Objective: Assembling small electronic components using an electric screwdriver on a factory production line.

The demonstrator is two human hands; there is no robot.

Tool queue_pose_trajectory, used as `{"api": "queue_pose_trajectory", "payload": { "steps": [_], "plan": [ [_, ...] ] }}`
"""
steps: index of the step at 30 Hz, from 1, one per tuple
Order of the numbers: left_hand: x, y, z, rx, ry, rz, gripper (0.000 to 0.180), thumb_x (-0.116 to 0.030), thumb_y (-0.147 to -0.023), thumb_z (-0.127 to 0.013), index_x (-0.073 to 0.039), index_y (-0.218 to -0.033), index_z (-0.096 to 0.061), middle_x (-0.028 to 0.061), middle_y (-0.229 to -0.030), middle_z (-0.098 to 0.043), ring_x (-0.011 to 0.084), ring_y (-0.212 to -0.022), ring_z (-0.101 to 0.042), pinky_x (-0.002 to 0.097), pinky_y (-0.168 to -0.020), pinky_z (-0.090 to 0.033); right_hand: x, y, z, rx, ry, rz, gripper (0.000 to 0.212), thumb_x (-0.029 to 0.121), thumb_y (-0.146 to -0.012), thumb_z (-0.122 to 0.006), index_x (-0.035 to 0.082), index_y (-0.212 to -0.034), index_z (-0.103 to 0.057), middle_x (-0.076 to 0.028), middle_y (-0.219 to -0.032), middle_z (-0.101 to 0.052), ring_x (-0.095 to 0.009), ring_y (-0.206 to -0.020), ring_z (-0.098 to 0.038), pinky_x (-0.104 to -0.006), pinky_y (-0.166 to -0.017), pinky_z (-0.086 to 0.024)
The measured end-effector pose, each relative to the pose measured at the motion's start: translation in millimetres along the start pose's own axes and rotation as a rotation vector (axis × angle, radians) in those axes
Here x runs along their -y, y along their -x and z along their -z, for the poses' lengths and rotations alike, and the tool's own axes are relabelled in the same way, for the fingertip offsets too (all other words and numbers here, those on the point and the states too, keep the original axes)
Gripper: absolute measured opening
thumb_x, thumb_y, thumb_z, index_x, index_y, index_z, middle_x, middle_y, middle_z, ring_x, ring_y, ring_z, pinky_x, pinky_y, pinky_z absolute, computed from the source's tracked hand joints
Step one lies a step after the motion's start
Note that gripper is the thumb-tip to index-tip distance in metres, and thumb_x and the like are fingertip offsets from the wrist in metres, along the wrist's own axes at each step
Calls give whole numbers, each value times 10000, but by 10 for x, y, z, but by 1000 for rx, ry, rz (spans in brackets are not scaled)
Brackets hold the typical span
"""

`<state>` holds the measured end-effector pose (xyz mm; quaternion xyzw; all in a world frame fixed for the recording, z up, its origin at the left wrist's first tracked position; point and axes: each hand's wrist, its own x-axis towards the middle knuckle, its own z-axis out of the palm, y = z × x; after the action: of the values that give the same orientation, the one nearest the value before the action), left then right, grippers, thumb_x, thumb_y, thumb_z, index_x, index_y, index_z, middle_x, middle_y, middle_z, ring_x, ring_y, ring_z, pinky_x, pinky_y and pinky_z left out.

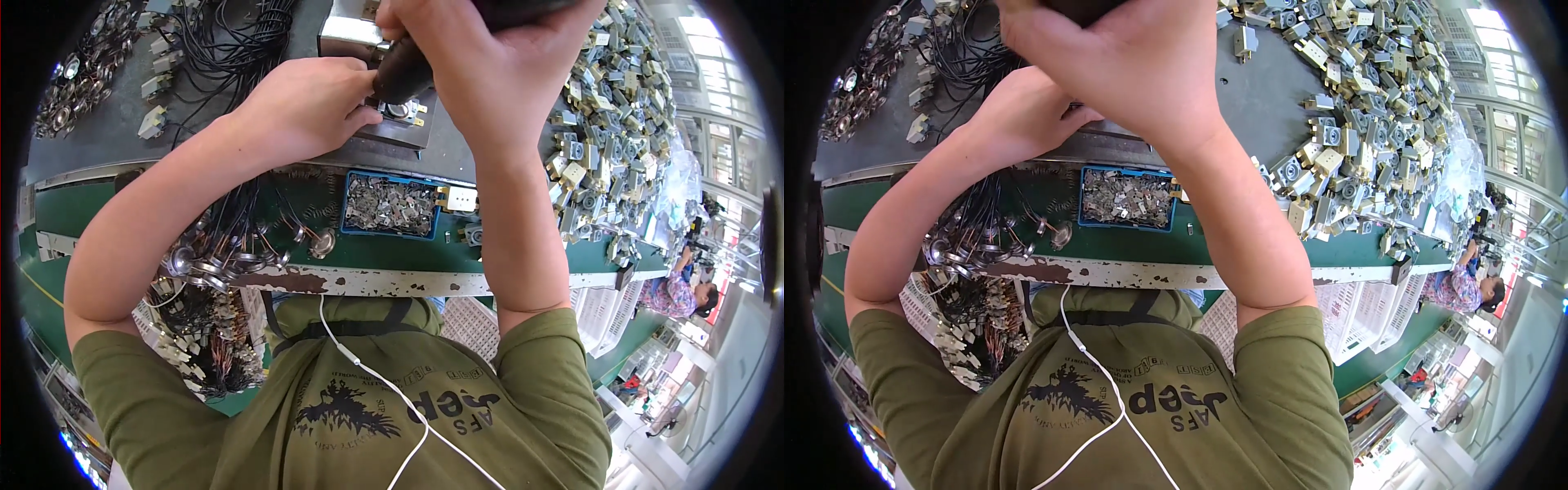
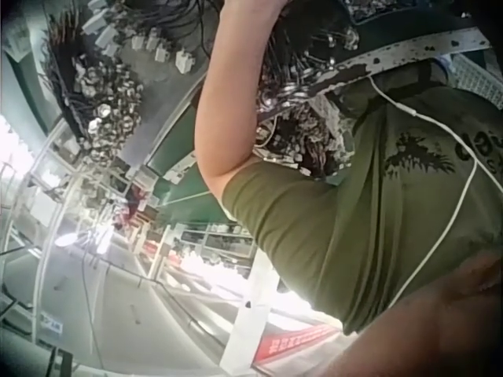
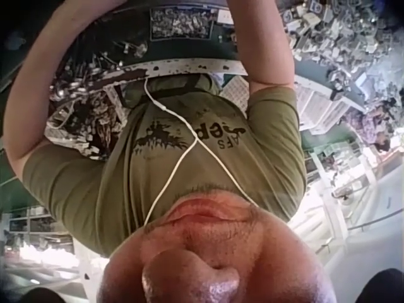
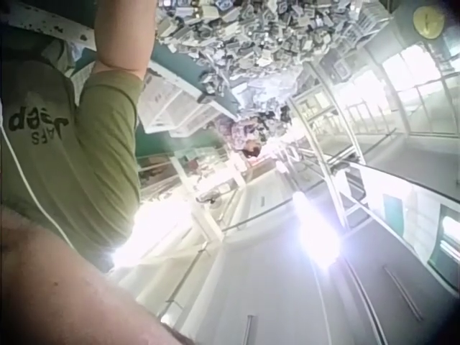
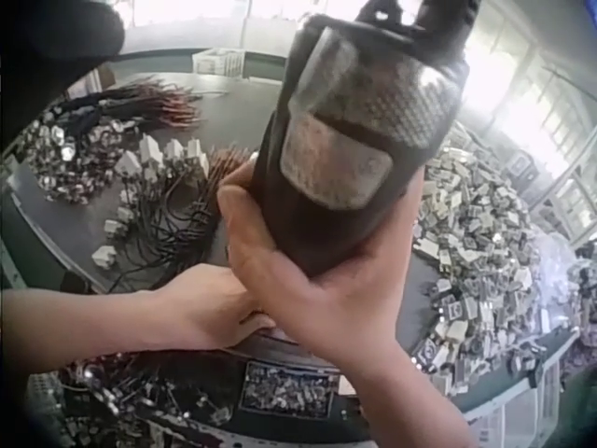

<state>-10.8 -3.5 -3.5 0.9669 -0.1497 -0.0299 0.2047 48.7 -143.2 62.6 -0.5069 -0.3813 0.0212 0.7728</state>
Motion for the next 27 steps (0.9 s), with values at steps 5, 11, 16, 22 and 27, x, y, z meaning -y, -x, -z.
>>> {"api": "queue_pose_trajectory", "payload": {
  "steps": [5,11,16,22,27],
  "plan": [
    [73,11,-73,-87,-51,-78,276,-278,-909,-729,-68,-1084,-696,106,-989,-667,313,-969,-691,439,-819,-573,56,1,-91,-271,293,35,641,-92,-805,-783,-22,-1330,-422,-131,-1050,-679,-173,-904,-707,-294,-737,-590],
    [-18,-59,-52,-122,-34,-373,284,-185,-889,-736,-153,-1169,-700,61,-1062,-664,267,-877,-689,407,-770,-555,334,-186,471,-31,151,267,500,34,-988,-688,-41,-1431,-468,-162,-1007,-740,-160,-706,-686,-296,-612,-567],
    [-17,56,81,-28,-61,-358,366,-184,-859,-761,-172,-1222,-711,32,-995,-680,237,-911,-695,388,-774,-538,200,-206,866,-230,507,90,335,47,-953,-751,-8,-1198,-529,-112,-997,-748,-149,-723,-690,-282,-665,-575],
    [-58,106,142,-152,-95,-407,307,-130,-890,-700,-147,-1196,-702,66,-994,-709,257,-910,-717,408,-805,-546,189,-245,845,-269,576,162,479,101,-993,-706,15,-1364,-415,-120,-1112,-722,-163,-874,-694,-315,-823,-564],
    [385,206,999,-931,-102,115,270,-205,-995,-653,-96,-1241,-679,151,-1113,-686,356,-1043,-650,424,-944,-514,392,19,1177,-320,469,334,573,299,-1114,-489,1,-1551,-268,-190,-1447,-531,-271,-1168,-642,-389,-1007,-515]
  ]
}}
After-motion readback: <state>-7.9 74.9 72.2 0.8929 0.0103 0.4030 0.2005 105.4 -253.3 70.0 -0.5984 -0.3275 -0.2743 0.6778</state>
